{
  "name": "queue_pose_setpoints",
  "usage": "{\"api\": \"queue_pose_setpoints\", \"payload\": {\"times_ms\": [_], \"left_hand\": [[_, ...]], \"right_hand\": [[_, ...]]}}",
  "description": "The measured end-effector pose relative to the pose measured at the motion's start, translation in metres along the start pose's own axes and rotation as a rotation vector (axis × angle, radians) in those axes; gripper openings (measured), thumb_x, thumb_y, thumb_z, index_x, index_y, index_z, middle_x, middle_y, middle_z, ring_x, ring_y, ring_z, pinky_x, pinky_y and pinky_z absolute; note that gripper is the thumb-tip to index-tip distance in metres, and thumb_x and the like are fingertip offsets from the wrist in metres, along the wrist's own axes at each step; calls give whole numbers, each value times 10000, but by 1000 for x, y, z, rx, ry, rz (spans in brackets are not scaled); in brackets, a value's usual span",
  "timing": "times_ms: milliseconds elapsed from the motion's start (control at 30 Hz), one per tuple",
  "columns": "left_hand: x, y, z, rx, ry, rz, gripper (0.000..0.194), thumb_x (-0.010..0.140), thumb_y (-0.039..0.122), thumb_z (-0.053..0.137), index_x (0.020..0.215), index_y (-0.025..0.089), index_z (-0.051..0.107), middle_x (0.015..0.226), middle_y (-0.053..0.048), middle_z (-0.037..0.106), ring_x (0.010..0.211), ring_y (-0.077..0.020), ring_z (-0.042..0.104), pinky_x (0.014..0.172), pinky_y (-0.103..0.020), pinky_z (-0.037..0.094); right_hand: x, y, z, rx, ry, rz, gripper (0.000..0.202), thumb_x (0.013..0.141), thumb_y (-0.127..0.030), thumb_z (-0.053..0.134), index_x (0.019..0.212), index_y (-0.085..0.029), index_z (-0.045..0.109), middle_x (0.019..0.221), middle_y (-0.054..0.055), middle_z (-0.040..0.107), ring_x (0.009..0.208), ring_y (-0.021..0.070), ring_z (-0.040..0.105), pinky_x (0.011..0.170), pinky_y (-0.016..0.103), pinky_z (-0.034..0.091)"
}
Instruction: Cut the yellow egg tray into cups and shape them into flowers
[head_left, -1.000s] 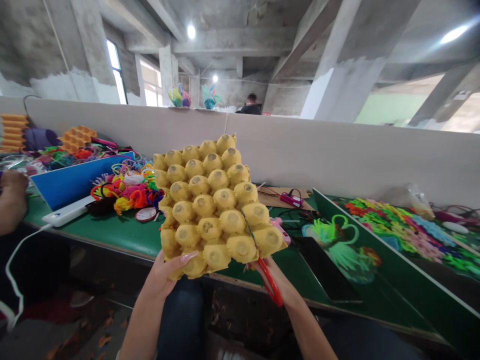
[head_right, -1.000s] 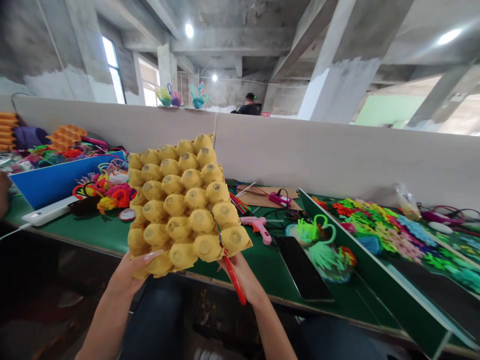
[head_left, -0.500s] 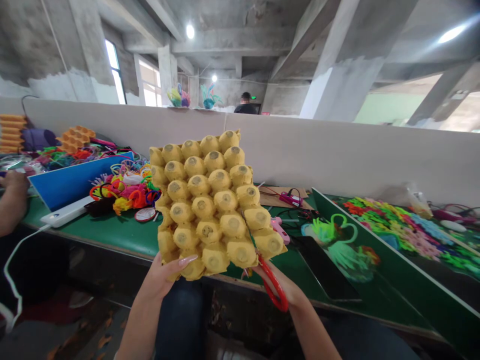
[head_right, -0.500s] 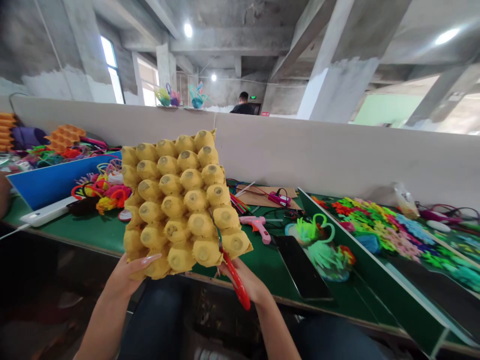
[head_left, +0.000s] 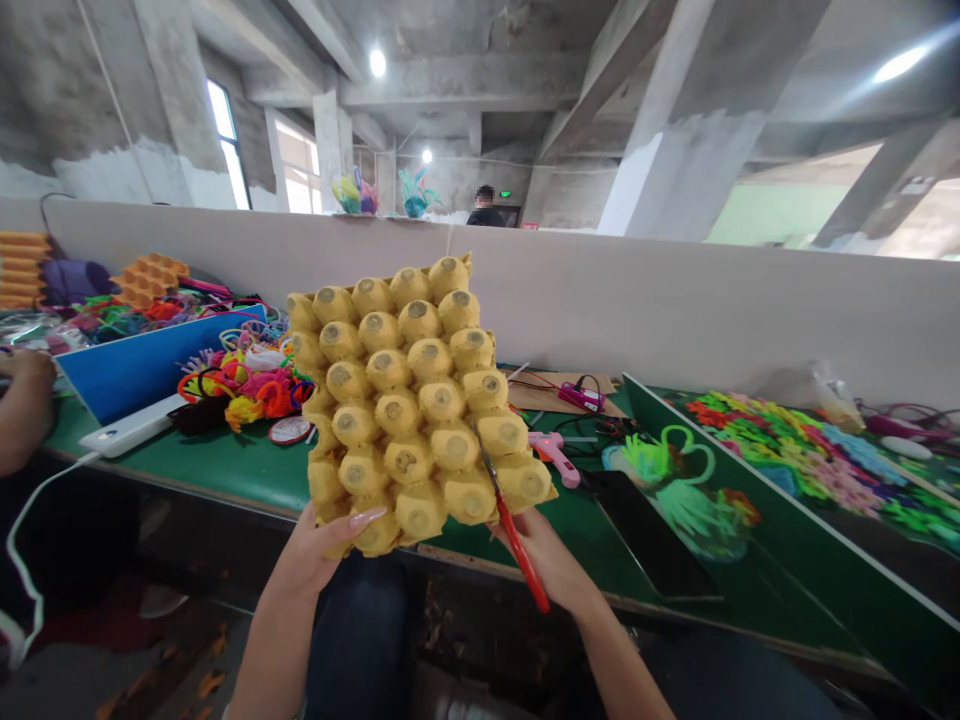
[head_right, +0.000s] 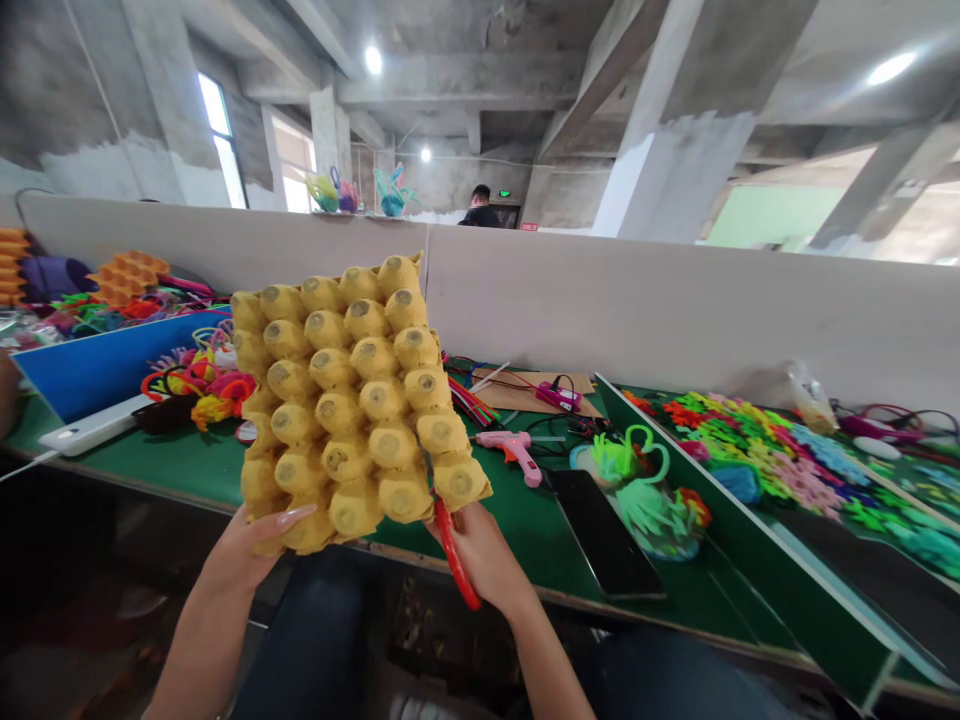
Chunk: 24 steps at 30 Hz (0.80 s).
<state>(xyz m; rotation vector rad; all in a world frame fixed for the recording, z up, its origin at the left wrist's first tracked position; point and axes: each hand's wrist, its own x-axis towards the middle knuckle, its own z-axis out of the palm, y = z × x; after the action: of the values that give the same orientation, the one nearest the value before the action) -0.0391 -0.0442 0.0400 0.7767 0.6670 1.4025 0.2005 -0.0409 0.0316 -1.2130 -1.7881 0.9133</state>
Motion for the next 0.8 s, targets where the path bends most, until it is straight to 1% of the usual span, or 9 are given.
{"api": "queue_pose_setpoints", "payload": {"times_ms": [133,233,300,400,500,567,700,733,800], "left_hand": [[0,-3,5,-23,32,-22,432,472,195,747,894,155,665,920,-67,692,942,-313,601,802,-408,510],[-1,-5,8,-26,51,-33,425,460,194,759,873,145,673,909,-72,695,930,-307,608,780,-381,525],[-2,-5,11,-16,53,-41,437,449,191,767,872,143,674,907,-77,695,935,-310,606,777,-376,528],[-4,-2,14,-5,54,-49,443,445,198,773,873,142,674,900,-82,695,927,-315,609,767,-380,531],[-5,0,16,-18,79,-19,428,457,197,767,871,152,669,899,-74,696,926,-312,610,776,-394,528],[-4,-1,15,-30,94,14,428,461,191,762,876,158,663,914,-69,693,948,-314,601,800,-408,516],[-2,-4,14,8,73,41,489,471,184,751,948,174,640,955,-62,683,1002,-320,571,856,-448,475],[-2,-5,13,23,69,47,521,472,185,752,978,181,629,966,-57,681,1012,-319,565,867,-451,467],[-2,-6,12,37,67,56,570,471,190,758,1021,190,607,986,-54,675,1022,-314,560,879,-448,460]], "right_hand": [[4,10,7,5,113,12,453,750,-488,519,1086,-186,558,1184,100,557,1136,304,451,951,454,343],[6,13,9,40,152,51,493,721,-523,526,1081,-188,561,1151,110,575,1108,316,470,921,469,364],[6,11,9,60,161,72,512,703,-548,531,1070,-193,566,1125,111,589,1090,315,482,906,469,375],[5,4,10,122,133,91,553,684,-593,519,1066,-196,563,1113,106,594,1059,299,506,881,442,404],[4,-1,11,164,112,100,568,680,-611,506,1061,-194,559,1110,99,597,1036,279,527,862,405,427],[5,-1,10,120,132,90,544,692,-586,510,1067,-194,556,1121,97,592,1044,276,525,870,399,423],[4,5,7,-120,208,83,494,725,-493,530,1140,-225,515,1216,92,532,1115,300,472,903,435,387],[4,8,7,-151,209,85,488,734,-480,528,1156,-237,503,1230,85,522,1124,300,465,904,439,386],[4,14,8,-112,182,74,486,755,-466,512,1188,-249,471,1243,74,514,1128,285,468,902,429,396]]}}
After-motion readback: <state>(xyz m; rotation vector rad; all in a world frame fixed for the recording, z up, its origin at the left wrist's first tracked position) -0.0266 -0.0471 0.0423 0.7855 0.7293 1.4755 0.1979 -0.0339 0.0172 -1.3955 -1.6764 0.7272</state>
